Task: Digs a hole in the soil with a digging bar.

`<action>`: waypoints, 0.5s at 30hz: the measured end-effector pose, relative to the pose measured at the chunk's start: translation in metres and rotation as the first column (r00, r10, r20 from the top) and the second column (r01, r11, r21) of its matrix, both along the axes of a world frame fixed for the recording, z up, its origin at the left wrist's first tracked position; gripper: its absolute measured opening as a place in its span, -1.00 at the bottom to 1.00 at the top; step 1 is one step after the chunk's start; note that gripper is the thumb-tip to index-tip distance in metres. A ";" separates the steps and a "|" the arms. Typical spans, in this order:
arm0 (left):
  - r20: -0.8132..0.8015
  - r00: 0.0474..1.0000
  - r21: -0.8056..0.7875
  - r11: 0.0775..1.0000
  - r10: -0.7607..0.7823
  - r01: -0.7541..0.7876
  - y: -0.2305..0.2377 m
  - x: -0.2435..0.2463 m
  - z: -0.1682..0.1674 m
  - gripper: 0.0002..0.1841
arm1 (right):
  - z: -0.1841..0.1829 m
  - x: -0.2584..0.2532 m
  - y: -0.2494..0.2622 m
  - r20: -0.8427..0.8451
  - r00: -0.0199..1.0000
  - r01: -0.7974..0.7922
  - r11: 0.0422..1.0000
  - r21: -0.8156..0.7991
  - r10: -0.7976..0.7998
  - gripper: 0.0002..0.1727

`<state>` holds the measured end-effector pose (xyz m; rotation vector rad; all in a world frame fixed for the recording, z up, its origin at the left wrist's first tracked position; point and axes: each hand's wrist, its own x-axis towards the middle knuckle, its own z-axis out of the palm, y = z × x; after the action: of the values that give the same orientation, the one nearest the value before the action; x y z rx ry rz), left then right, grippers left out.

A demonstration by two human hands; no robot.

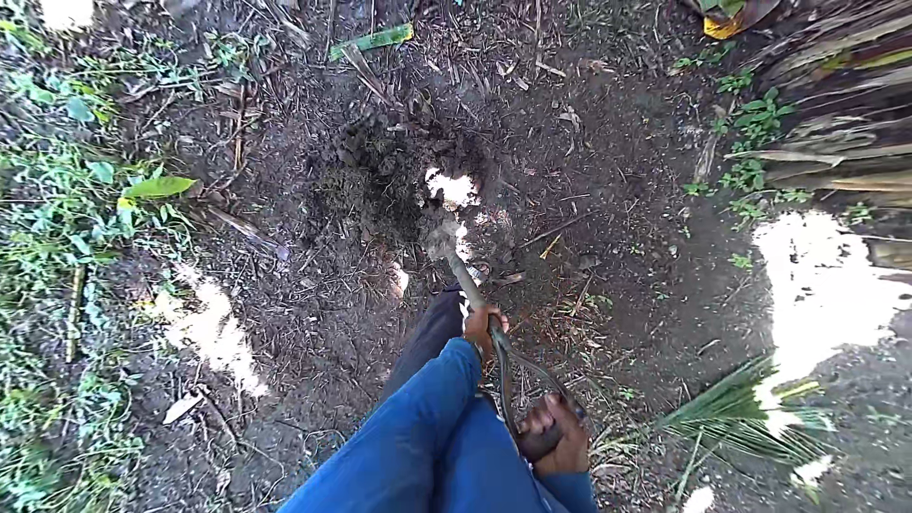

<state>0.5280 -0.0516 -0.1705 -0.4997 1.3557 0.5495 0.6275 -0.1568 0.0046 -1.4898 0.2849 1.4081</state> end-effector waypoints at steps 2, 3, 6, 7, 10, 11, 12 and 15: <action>-0.059 0.996 -0.012 0.998 -0.061 0.060 -0.019 -0.006 -0.008 -0.85 | -0.002 -0.011 -0.025 -0.069 0.998 0.013 0.999 0.032 -0.011 -0.70; -0.102 0.988 -0.016 0.994 -0.113 0.112 -0.031 -0.011 -0.007 -0.86 | -0.003 -0.018 -0.043 -0.118 0.993 0.014 0.997 0.076 -0.005 -0.67; -0.181 0.956 -0.021 0.973 -0.231 0.231 -0.085 -0.026 0.005 -0.89 | -0.003 -0.040 -0.116 -0.270 0.960 0.131 0.973 0.187 -0.078 -0.72; -0.196 0.946 -0.024 0.966 -0.257 0.257 -0.106 -0.029 0.010 -0.89 | 0.000 -0.047 -0.142 -0.290 0.948 0.190 0.963 0.188 -0.130 -0.75; -0.261 0.903 -0.023 0.937 -0.341 0.348 -0.175 -0.035 0.019 -0.76 | 0.009 -0.064 -0.212 -0.276 0.916 0.342 0.927 0.155 -0.292 -0.75; -0.291 0.873 -0.024 0.915 -0.392 0.402 -0.197 -0.040 0.017 -0.70 | 0.008 -0.071 -0.235 -0.283 0.904 0.370 0.917 0.147 -0.319 -0.74; -0.310 0.836 -0.025 0.883 -0.453 0.469 -0.218 -0.047 0.013 -0.63 | 0.003 -0.078 -0.256 -0.297 0.893 0.391 0.910 0.140 -0.338 -0.73; -0.281 0.754 -0.015 0.788 -0.594 0.615 -0.259 -0.074 -0.003 -0.52 | -0.021 -0.103 -0.289 -0.254 0.890 0.409 0.909 0.081 -0.378 -0.66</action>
<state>0.4537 -0.3105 -0.1730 0.1097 1.6505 0.1255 0.5249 -0.4462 -0.0169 -1.0807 0.5960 1.2409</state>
